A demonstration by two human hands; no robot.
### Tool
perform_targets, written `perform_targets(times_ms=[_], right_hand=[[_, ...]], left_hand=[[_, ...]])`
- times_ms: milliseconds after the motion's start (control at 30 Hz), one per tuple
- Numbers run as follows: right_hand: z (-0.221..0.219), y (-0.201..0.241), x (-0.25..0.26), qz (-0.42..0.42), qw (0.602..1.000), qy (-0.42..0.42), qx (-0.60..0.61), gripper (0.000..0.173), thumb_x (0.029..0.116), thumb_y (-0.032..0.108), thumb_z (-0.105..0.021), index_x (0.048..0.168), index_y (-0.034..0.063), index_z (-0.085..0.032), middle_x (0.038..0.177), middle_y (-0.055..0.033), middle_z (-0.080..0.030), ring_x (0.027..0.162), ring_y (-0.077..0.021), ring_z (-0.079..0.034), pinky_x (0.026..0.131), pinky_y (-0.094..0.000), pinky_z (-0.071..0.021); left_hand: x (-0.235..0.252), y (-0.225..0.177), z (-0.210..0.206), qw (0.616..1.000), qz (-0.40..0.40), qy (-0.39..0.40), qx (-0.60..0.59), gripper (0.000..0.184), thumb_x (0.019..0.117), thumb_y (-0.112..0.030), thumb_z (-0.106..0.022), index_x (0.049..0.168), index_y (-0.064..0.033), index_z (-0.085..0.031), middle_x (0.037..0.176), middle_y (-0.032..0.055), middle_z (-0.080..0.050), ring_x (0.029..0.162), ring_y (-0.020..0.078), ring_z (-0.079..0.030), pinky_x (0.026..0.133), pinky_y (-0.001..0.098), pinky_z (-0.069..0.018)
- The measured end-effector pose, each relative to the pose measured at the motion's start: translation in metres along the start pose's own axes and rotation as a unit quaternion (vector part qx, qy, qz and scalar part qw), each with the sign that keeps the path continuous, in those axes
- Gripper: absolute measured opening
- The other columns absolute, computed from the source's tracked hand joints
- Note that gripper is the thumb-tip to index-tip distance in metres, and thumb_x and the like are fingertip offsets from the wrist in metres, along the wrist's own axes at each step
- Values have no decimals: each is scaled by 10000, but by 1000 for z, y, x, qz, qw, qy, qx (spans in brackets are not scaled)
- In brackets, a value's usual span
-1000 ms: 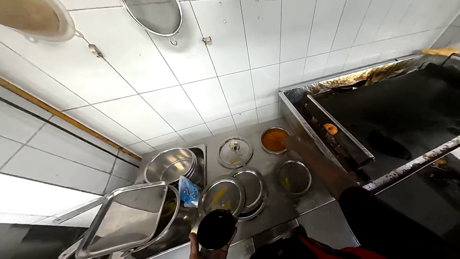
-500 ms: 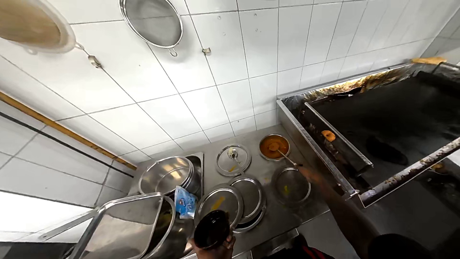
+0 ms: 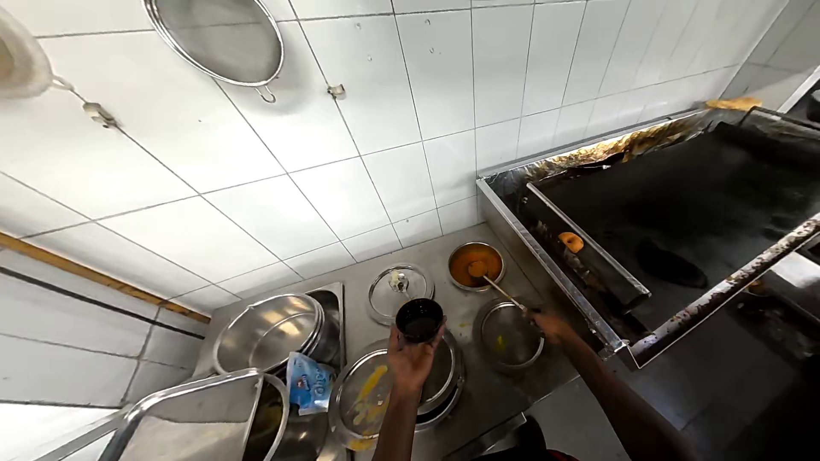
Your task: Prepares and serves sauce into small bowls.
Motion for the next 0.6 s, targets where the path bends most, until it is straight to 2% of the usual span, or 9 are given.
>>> perform_targets(times_ms=[67, 133, 233, 333, 400, 467, 500, 567, 600], right_hand=[[5, 6, -1, 33, 998, -13, -49, 315, 1015, 379, -622, 996, 77, -710, 750, -23, -577, 602, -110, -486, 553, -300, -425], [8, 19, -3, 88, 986, -39, -136, 346, 1020, 355, -621, 959, 26, -706, 810, -121, -633, 705, -227, -586, 669, -447, -511], [6, 40, -8, 90, 951, -74, -286, 330, 1017, 367, -615, 1035, 54, -716, 941, -177, -706, 885, -348, -693, 792, -589, -557], [-2, 51, -8, 62, 909, -99, -401, 340, 1034, 403, -549, 1116, 111, -705, 1024, -156, -723, 985, -352, -707, 827, -580, -568], [-9, 57, -11, 53, 875, -109, -468, 308, 1034, 348, -539, 1173, 118, -687, 1114, -153, -720, 1037, -360, -698, 851, -570, -564], [-16, 57, -14, 75, 840, -134, -521, 274, 1013, 239, -572, 1236, 96, -645, 1146, -166, -702, 965, -380, -708, 782, -561, -583], [-17, 55, -15, 96, 822, -159, -538, 273, 985, 170, -601, 1242, 86, -630, 1100, -170, -705, 880, -382, -715, 710, -548, -590], [-15, 56, -23, 127, 795, -204, -558, 338, 947, 93, -622, 1285, 85, -607, 1025, -167, -714, 771, -369, -716, 618, -518, -586], [-13, 56, -27, 145, 786, -224, -558, 400, 936, 79, -642, 1334, 91, -606, 1055, -168, -713, 756, -367, -712, 598, -517, -585]], left_hand=[[22, 7, -2, 1000, 5, -3, 12, 722, 1006, -666, -345, 1534, -175, -381, 1498, 252, -483, 1336, 490, -510, 1047, 682, -454], [39, 12, -6, 1000, 11, -9, 15, 704, 1012, -657, -348, 1534, -187, -386, 1508, 229, -482, 1349, 478, -503, 1050, 690, -448], [55, 19, -11, 1000, 20, -14, 1, 701, 1005, -667, -351, 1541, -218, -381, 1529, 198, -472, 1367, 458, -493, 1060, 680, -444], [58, 24, -16, 1000, 25, -13, -11, 706, 1001, -668, -342, 1544, -219, -365, 1530, 213, -464, 1362, 470, -494, 1053, 671, -451], [56, 26, -17, 999, 30, -2, -16, 708, 996, -674, -351, 1547, -230, -367, 1535, 214, -459, 1366, 471, -491, 1060, 667, -447], [51, 24, -15, 999, 35, 14, -22, 715, 994, -683, -343, 1544, -226, -373, 1527, 226, -464, 1353, 476, -501, 1052, 660, -456], [47, 22, -13, 999, 34, 20, -26, 718, 991, -684, -345, 1541, -224, -379, 1519, 234, -469, 1340, 483, -509, 1041, 662, -464], [36, 16, -8, 998, 31, 31, -35, 725, 988, -684, -352, 1532, -206, -393, 1504, 248, -479, 1327, 495, -518, 1033, 669, -467], [31, 13, -4, 998, 29, 31, -43, 732, 984, -683, -355, 1527, -192, -398, 1500, 257, -480, 1323, 502, -516, 1036, 677, -459]])
Point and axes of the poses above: each hand's wrist, its own x-axis towards the middle knuckle, its own z-axis out of the back of the hand, y = z × x, the point moved 5 cm from there along x, towards the middle knuckle
